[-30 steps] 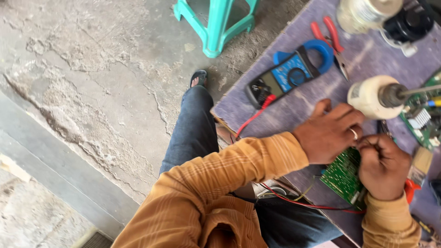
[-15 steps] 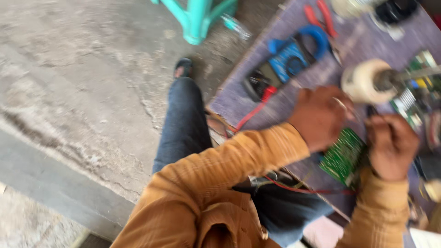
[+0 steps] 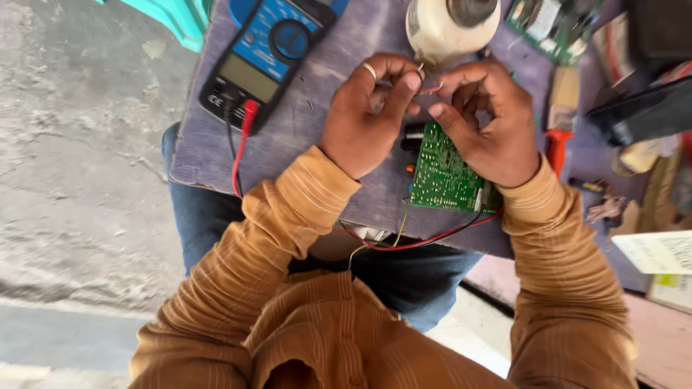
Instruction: The person is repairing a green circuit board by soldering wires to its components. They use a soldering iron to melt solder onto the board and a multimeter to test electrical continuity and voltage at various points. The person also uses pliers to strip and adjust the wires during the process.
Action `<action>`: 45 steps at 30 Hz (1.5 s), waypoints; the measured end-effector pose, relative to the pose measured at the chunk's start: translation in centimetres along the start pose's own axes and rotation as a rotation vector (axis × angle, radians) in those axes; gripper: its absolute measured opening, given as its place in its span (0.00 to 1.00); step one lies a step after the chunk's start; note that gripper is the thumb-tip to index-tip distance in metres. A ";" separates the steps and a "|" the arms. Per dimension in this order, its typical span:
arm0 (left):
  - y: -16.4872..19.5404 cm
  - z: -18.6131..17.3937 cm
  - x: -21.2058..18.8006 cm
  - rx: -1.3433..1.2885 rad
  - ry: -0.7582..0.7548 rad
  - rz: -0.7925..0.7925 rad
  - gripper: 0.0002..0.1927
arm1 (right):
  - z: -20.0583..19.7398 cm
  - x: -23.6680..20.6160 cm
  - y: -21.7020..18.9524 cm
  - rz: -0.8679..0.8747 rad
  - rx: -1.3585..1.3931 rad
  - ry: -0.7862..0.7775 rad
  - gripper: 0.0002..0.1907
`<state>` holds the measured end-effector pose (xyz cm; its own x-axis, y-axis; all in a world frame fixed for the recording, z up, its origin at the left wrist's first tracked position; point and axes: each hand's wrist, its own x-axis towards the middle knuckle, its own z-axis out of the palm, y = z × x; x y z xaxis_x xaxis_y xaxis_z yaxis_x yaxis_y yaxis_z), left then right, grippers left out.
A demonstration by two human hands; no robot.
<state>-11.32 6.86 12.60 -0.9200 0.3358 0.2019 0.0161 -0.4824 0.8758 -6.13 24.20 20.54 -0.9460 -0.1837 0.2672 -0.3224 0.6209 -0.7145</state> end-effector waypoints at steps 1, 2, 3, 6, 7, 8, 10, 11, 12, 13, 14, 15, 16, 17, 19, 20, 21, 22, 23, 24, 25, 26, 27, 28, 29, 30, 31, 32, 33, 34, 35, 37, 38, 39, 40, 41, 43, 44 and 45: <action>0.0 0.1 0.0 0.005 -0.032 0.020 0.08 | -0.3 -0.3 0.3 -0.008 -0.030 0.009 0.14; -0.1 0.3 0.0 0.000 -0.075 0.041 0.09 | -0.7 -0.5 0.6 -0.046 -0.056 0.015 0.14; -0.2 0.5 0.1 -0.009 -0.120 0.069 0.09 | -1.2 -0.7 0.9 -0.089 -0.087 0.019 0.14; -0.3 0.9 0.3 -0.029 -0.195 0.010 0.08 | -1.5 -1.0 1.8 -0.149 -0.136 0.030 0.15; -0.3 0.9 0.3 0.014 -0.194 0.011 0.08 | -1.5 -1.1 2.0 -0.157 -0.141 0.032 0.15; -0.4 1.0 0.4 0.056 -0.195 0.018 0.08 | -1.4 -1.2 2.2 -0.169 -0.121 0.033 0.13; -0.5 1.0 0.5 0.079 -0.209 0.028 0.08 | -1.2 -1.3 2.5 -0.188 -0.093 0.038 0.11; -0.5 1.0 0.5 0.055 -0.220 0.024 0.07 | -1.1 -1.3 2.7 -0.193 -0.086 0.041 0.10; -0.5 0.9 0.4 0.031 -0.232 0.018 0.06 | -1.0 -1.4 2.8 -0.183 -0.092 0.049 0.10; -0.4 0.9 0.3 0.014 -0.258 0.018 0.06 | -1.0 -1.5 3.0 -0.176 -0.098 0.058 0.10; -0.3 0.8 0.2 -0.002 -0.283 0.022 0.05 | -1.0 -1.5 3.1 -0.168 -0.075 0.057 0.08; -0.1 0.8 0.1 0.025 -0.291 0.034 0.04 | -1.0 -1.6 3.2 -0.161 -0.050 0.054 0.07; 0.0 0.8 0.0 0.052 -0.299 0.047 0.04 | -1.0 -1.6 3.3 -0.166 -0.043 0.053 0.06; 0.3 0.7 -0.1 0.120 -0.294 0.070 0.05 | -0.9 -1.7 3.4 -0.171 -0.037 0.053 0.06; 0.6 0.8 -0.1 0.274 -0.264 0.155 0.07 | -1.0 -1.6 3.5 -0.199 -0.057 0.058 0.06; 0.6 0.9 -0.1 0.359 -0.237 0.215 0.08 | -1.0 -1.6 3.6 -0.209 -0.063 0.062 0.07; 0.7 0.9 0.0 0.443 -0.209 0.274 0.08 | -1.0 -1.5 3.7 -0.210 -0.059 0.069 0.06; 0.7 0.9 0.0 0.411 -0.227 0.273 0.08 | -1.0 -1.5 3.8 -0.211 -0.053 0.070 0.06; 0.6 0.9 0.1 0.375 -0.246 0.274 0.07 | -0.9 -1.5 3.9 -0.213 -0.047 0.071 0.07; 0.5 0.8 0.2 0.351 -0.258 0.266 0.07 | -0.9 -1.5 4.0 -0.215 -0.039 0.067 0.07; 0.4 0.8 0.2 0.327 -0.271 0.258 0.06 | -0.9 -1.5 4.1 -0.214 -0.035 0.064 0.08; 0.3 0.7 0.2 0.314 -0.276 0.244 0.06 | -0.9 -1.6 4.2 -0.213 -0.031 0.062 0.08; 0.2 0.7 0.2 0.310 -0.275 0.244 0.06 | -0.9 -1.6 4.3 -0.212 -0.031 0.062 0.08; 0.2 0.6 0.2 0.307 -0.274 0.245 0.06 | -0.9 -1.7 4.3 -0.202 -0.011 0.059 0.08; 0.2 0.7 0.1 0.312 -0.264 0.259 0.06 | -1.0 -1.7 4.4 -0.192 0.010 0.057 0.08; 0.3 0.7 -0.1 0.325 -0.255 0.261 0.07 | -1.0 -1.8 4.4 -0.171 0.052 0.051 0.07; 0.4 0.8 -0.2 0.338 -0.246 0.263 0.08 | -1.1 -1.8 4.4 -0.146 0.077 0.047 0.07; 0.7 0.8 -0.4 0.358 -0.240 0.254 0.10 | -1.1 -1.8 4.4 -0.121 0.102 0.045 0.07; 0.9 1.0 -0.4 0.384 -0.227 0.261 0.11 | -1.2 -1.8 4.4 -0.104 0.107 0.049 0.08; 1.1 1.1 -0.4 0.409 -0.213 0.267 0.12 | -1.2 -1.8 4.3 -0.086 0.125 0.052 0.08; 1.3 1.3 -0.4 0.438 -0.190 0.277 0.12 | -1.3 -1.8 4.3 -0.067 0.142 0.056 0.08; 1.8 1.5 -0.3 0.461 -0.157 0.292 0.12 | -1.3 -1.9 4.1 -0.021 0.193 0.046 0.07; 2.0 1.6 -0.3 0.456 -0.148 0.295 0.11 | -1.3 -1.9 3.9 0.000 0.219 0.037 0.07; 2.1 1.6 -0.2 0.451 -0.144 0.297 0.11 | -1.4 -1.9 3.8 0.006 0.237 0.024 0.07; 2.2 1.7 -0.1 0.445 -0.140 0.299 0.10 | -1.4 -1.9 3.8 0.008 0.243 0.021 0.07; 2.3 1.7 -0.1 0.441 -0.139 0.291 0.10 | -1.4 -1.9 3.7 0.010 0.250 0.018 0.07; 2.4 1.7 -0.1 0.451 -0.135 0.280 0.09 | -1.4 -1.8 3.7 0.014 0.239 0.020 0.08; 2.4 1.6 -0.1 0.466 -0.132 0.282 0.09 | -1.3 -1.8 3.8 0.002 0.266 0.019 0.07; 2.4 1.6 -0.1 0.480 -0.130 0.282 0.09 | -1.3 -1.8 3.8 -0.007 0.294 0.017 0.06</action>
<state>-10.53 6.97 15.39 -0.7992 0.3586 0.4824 0.4582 -0.1561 0.8751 -5.62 27.87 18.13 -0.9438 -0.1730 0.2818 -0.3275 0.3715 -0.8687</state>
